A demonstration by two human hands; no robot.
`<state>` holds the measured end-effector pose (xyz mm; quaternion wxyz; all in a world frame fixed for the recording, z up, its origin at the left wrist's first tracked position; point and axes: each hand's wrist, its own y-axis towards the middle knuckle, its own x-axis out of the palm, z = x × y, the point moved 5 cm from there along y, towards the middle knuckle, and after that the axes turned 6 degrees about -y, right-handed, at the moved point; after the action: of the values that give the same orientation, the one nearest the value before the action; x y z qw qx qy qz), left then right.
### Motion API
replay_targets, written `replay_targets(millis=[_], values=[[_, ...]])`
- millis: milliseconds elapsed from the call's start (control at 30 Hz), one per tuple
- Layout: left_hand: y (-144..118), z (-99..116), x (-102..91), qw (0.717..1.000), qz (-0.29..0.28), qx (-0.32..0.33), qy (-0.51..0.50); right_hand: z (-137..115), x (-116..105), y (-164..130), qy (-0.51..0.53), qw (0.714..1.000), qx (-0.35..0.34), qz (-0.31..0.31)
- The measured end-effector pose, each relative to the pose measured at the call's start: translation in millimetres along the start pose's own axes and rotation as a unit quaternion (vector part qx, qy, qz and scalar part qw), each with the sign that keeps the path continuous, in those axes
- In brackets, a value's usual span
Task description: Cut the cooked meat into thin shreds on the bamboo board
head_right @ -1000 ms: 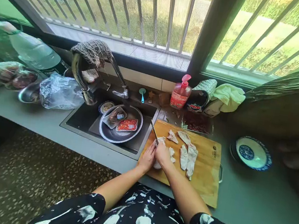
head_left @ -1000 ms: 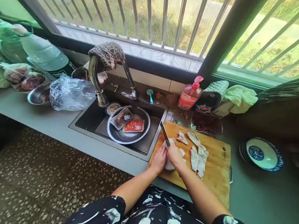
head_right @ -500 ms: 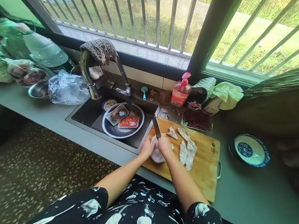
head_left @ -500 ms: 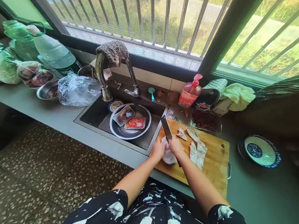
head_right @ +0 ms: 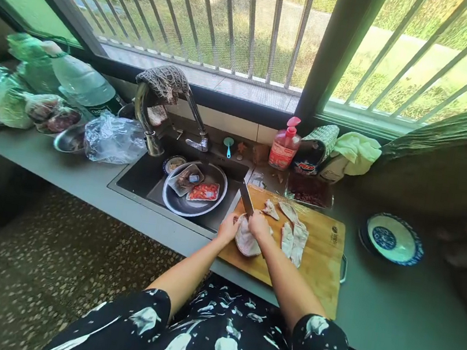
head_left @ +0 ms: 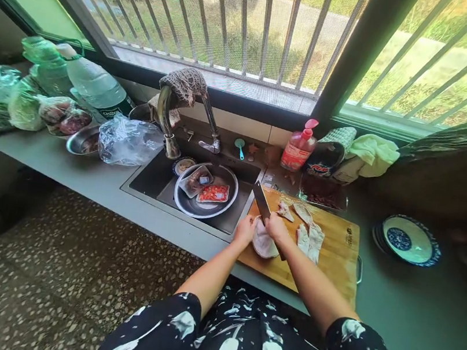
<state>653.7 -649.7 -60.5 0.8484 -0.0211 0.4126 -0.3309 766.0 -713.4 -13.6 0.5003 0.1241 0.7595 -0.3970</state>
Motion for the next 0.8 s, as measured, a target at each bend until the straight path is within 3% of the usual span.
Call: replay_targets(millis=[67,133,233,300,467,700,800], values=[[-1,2,-4.0,0.999,0.021,0.023,0.026,8,-4,-10,-0.002,1.0,-0.016,-0.004],[-10,9,-4.1,0.992,0.043,0.107,0.055,19,-4,-27,-0.018,0.999,-0.028,-0.001],[-33,19,9.3,0.963,0.015,0.26,0.064,32,5,-53,-0.044,0.999,-0.03,-0.002],[-43,18,20.3,0.949,-0.008,0.309,0.06,36,16,-66,-0.053,0.998,-0.019,-0.019],[-43,4,37.3,0.953,-0.024,0.292,0.078,41,34,-85,-0.051,0.998,0.01,-0.034],[-42,-1,39.3,0.955,0.0,0.286,0.078,81,64,-130,-0.064,0.993,0.032,-0.095],[-43,-2,39.2,0.952,-0.017,0.298,0.066,73,62,-120,-0.065,0.993,0.023,-0.094]])
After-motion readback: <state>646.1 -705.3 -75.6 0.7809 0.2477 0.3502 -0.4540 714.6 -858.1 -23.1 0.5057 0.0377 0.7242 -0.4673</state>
